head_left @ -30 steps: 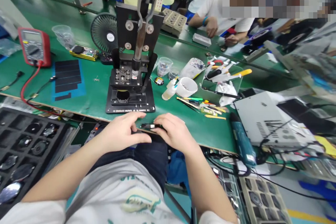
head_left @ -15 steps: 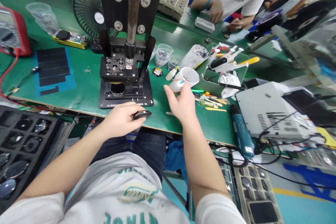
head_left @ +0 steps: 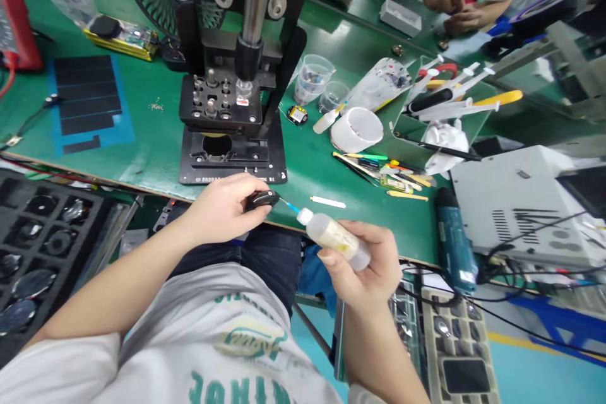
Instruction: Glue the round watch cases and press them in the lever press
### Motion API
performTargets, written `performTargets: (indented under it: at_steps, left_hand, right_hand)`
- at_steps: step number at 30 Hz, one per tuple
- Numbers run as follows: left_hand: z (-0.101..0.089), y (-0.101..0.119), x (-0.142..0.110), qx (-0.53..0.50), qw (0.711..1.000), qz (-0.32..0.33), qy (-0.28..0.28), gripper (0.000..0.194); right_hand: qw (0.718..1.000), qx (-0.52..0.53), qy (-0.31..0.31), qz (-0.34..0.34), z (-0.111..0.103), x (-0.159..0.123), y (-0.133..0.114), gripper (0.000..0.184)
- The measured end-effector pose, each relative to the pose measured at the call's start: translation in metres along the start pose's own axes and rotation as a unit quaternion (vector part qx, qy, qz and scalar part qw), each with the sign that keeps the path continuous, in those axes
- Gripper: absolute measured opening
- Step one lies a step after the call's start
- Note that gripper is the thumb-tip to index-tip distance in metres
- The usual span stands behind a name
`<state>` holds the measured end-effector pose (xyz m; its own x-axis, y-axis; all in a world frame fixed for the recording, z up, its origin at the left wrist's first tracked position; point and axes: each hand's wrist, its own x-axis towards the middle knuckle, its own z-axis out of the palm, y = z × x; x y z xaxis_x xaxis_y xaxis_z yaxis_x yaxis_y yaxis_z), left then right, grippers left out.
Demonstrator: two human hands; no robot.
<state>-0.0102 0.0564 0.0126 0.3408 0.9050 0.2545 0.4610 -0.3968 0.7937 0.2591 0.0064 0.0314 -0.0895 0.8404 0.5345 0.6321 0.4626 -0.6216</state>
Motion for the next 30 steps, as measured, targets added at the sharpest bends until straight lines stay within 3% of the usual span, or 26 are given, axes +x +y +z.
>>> performTargets:
  at_steps: [8, 16, 30]
  left_hand:
    - [-0.002, 0.002, 0.002, -0.002, 1.0, 0.002, -0.004, 0.013]
    - [0.0, 0.001, 0.001, 0.01, 1.0, 0.005, -0.008, 0.015]
    - [-0.001, 0.001, 0.0, 0.014, 1.0, 0.013, -0.004, 0.016]
  right_hand:
    - [0.999, 0.004, -0.008, -0.046, 0.016, 0.008, -0.004, 0.031]
    - [0.997, -0.042, -0.035, -0.056, 0.017, 0.012, -0.006, 0.032]
    - [0.995, -0.032, -0.055, -0.071, 0.017, 0.012, -0.006, 0.029]
